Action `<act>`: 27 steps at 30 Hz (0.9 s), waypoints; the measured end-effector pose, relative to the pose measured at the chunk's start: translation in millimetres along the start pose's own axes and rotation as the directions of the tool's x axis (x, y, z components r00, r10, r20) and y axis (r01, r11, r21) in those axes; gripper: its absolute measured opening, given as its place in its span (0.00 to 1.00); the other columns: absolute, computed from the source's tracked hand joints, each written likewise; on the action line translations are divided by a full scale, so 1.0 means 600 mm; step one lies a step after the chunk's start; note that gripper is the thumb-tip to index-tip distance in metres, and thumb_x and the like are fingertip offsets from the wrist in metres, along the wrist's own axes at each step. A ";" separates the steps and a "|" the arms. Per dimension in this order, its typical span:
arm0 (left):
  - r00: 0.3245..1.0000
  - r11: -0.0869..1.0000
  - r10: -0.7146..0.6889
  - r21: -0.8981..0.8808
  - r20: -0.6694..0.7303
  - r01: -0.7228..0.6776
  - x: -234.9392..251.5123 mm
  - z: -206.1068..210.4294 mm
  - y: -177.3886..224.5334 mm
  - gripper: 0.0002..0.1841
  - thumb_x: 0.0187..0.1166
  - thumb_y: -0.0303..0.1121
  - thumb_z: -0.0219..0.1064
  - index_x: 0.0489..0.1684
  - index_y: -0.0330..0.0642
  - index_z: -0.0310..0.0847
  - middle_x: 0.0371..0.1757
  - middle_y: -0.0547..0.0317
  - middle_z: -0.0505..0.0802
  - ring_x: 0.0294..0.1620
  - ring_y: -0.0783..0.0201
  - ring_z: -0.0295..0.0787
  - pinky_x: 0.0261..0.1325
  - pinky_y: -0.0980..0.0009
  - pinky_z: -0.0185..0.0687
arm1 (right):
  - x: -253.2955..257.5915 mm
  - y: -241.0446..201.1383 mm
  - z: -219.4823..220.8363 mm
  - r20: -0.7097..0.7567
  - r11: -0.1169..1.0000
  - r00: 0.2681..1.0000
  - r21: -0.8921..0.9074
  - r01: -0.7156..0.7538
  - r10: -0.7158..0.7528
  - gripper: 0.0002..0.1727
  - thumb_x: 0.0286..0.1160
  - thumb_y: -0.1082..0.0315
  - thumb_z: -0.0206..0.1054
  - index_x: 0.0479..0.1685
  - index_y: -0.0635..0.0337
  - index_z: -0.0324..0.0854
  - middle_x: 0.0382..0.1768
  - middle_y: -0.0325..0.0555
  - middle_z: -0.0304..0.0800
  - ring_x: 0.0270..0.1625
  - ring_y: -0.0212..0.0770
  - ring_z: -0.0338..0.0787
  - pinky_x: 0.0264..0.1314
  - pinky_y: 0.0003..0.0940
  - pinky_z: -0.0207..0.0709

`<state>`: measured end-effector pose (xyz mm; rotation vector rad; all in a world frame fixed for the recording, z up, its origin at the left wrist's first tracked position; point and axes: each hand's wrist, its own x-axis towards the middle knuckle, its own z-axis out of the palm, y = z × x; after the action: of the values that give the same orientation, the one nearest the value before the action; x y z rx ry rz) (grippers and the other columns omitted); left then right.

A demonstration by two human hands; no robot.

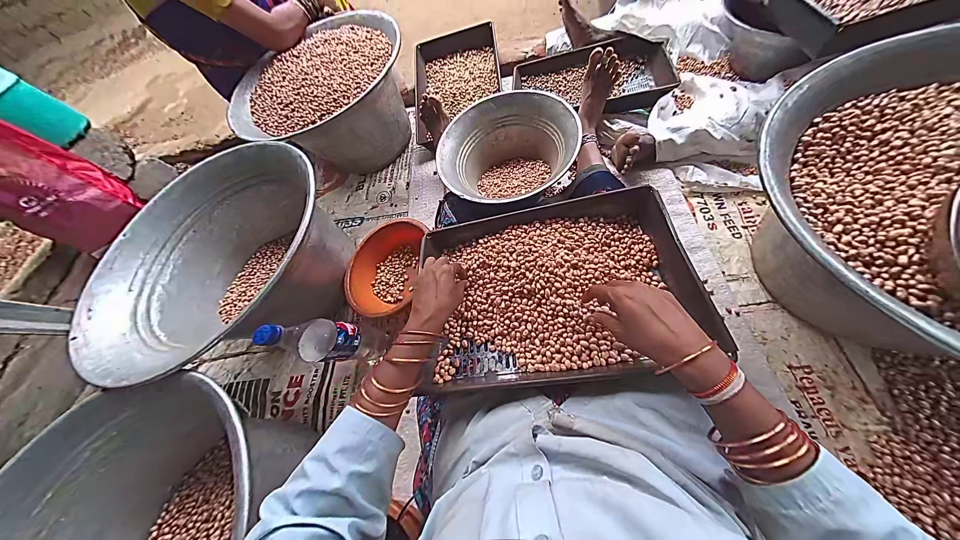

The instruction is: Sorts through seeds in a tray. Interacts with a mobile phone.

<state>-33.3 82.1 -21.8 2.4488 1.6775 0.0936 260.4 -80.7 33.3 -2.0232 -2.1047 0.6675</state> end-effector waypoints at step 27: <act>0.847 0.858 0.263 -0.514 0.461 0.014 -0.075 -0.027 0.233 0.36 0.81 0.22 0.60 0.93 0.35 0.53 0.86 0.38 0.73 0.86 0.49 0.71 0.87 0.51 0.64 | 0.042 0.005 0.028 0.304 0.935 0.947 0.298 -0.194 0.100 0.30 0.76 0.66 0.73 0.74 0.71 0.70 0.56 0.68 0.85 0.61 0.64 0.86 0.65 0.64 0.74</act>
<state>76.3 -7.0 20.5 1.9490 1.0797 -0.0993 254.5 -59.9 12.2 -2.0062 -1.8262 1.3094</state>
